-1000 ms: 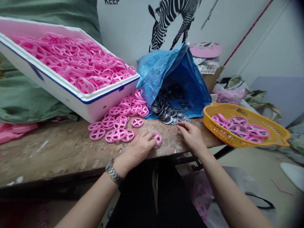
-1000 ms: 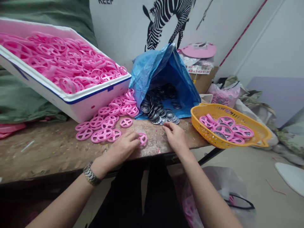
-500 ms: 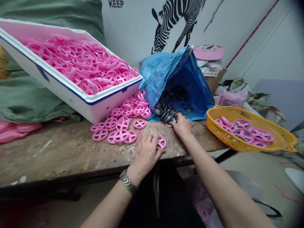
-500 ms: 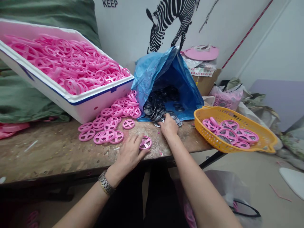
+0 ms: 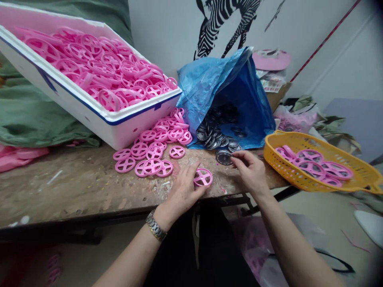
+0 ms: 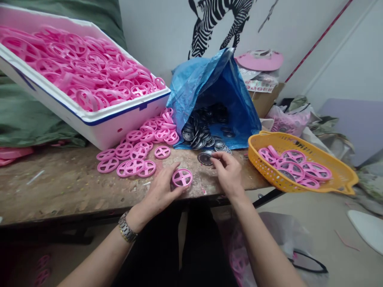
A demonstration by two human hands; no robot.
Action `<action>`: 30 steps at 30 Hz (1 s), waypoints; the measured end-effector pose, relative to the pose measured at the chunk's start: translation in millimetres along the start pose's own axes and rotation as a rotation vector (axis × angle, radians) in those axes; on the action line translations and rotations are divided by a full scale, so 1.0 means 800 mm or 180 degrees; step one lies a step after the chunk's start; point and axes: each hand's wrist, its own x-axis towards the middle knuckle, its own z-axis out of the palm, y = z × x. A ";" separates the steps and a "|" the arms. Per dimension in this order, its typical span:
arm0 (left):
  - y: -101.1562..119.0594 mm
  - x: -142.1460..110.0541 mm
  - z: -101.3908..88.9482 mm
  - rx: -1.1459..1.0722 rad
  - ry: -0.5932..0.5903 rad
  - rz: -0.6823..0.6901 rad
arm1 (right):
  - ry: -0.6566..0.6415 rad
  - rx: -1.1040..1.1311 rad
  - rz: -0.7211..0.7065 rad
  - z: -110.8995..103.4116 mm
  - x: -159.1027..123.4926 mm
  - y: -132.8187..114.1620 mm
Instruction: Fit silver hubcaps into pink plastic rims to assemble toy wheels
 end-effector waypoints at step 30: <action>0.036 -0.022 0.003 -0.0030 -0.0004 0.1009 | -0.0777 0.0498 0.0837 -0.002 -0.083 -0.035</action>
